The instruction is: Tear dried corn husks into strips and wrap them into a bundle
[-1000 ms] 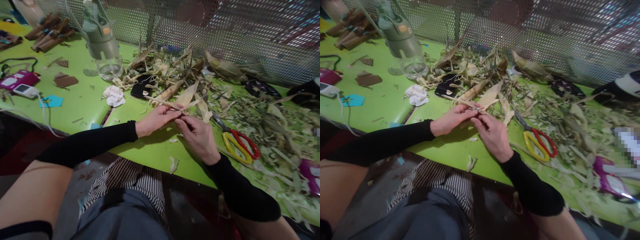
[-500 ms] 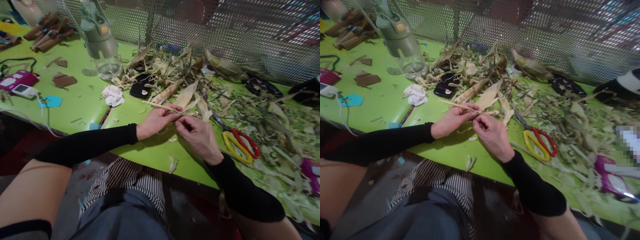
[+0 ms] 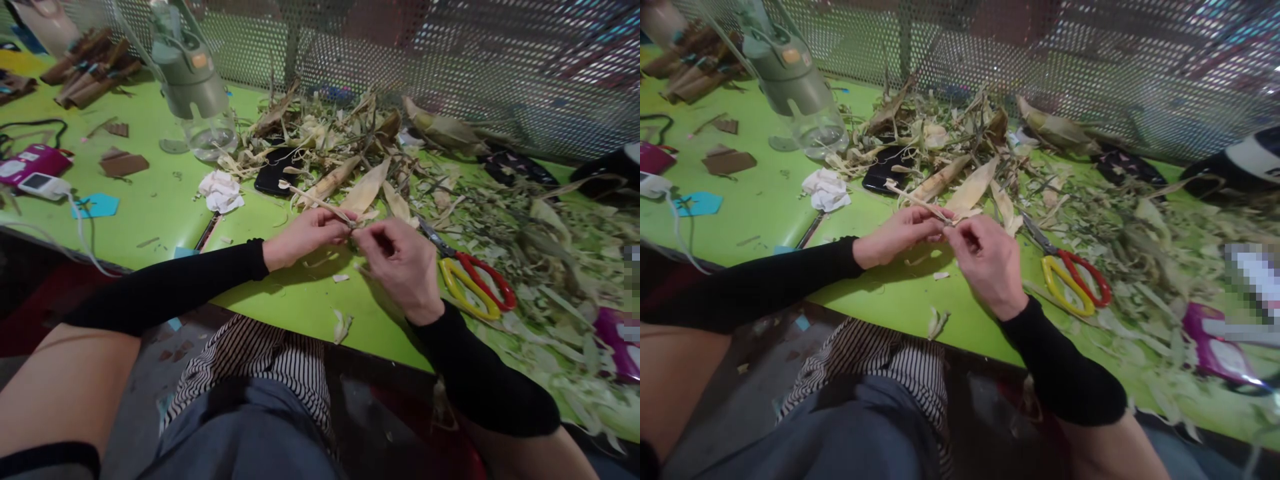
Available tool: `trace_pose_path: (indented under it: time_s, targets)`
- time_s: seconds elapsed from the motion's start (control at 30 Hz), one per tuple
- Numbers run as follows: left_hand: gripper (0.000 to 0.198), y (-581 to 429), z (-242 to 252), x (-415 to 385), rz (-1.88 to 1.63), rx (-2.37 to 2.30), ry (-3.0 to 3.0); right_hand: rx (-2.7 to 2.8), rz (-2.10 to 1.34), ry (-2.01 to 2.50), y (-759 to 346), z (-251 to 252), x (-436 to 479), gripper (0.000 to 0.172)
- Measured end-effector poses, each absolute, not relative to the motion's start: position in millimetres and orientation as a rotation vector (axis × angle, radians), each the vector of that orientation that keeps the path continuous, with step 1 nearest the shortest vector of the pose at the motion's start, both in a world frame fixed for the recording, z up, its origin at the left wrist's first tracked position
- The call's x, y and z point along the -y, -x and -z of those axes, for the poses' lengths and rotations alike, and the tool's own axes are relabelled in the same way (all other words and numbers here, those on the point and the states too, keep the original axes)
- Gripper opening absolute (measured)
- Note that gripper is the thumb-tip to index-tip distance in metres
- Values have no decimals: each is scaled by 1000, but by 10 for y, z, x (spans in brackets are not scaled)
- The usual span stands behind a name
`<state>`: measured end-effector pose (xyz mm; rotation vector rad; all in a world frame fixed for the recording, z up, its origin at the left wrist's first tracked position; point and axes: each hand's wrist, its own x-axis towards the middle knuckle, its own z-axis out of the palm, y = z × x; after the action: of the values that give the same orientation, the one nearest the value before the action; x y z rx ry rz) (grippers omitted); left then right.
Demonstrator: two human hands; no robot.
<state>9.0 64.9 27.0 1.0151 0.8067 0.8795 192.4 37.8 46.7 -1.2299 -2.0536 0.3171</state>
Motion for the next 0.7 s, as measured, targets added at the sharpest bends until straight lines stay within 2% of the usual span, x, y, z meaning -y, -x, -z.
trace_pose_path:
  time_s: [0.1, 0.3, 0.47, 0.7]
  targets:
    - [15, -88, -256, -665, -881, -760, -1000, 2005, -164, 1285, -2014, -498, -458, 30]
    - [19, -59, -233, -701, -861, -810, -1176, 2120, -571, 1311, -2032, -492, -493, 24]
    - [11, -24, -175, -745, -921, -802, -1470, 2052, -518, 1264, -1998, -494, -443, 20]
    - [18, 27, -186, -750, -843, -849, -1754, 1988, -540, 1340, -1982, -497, -413, 22]
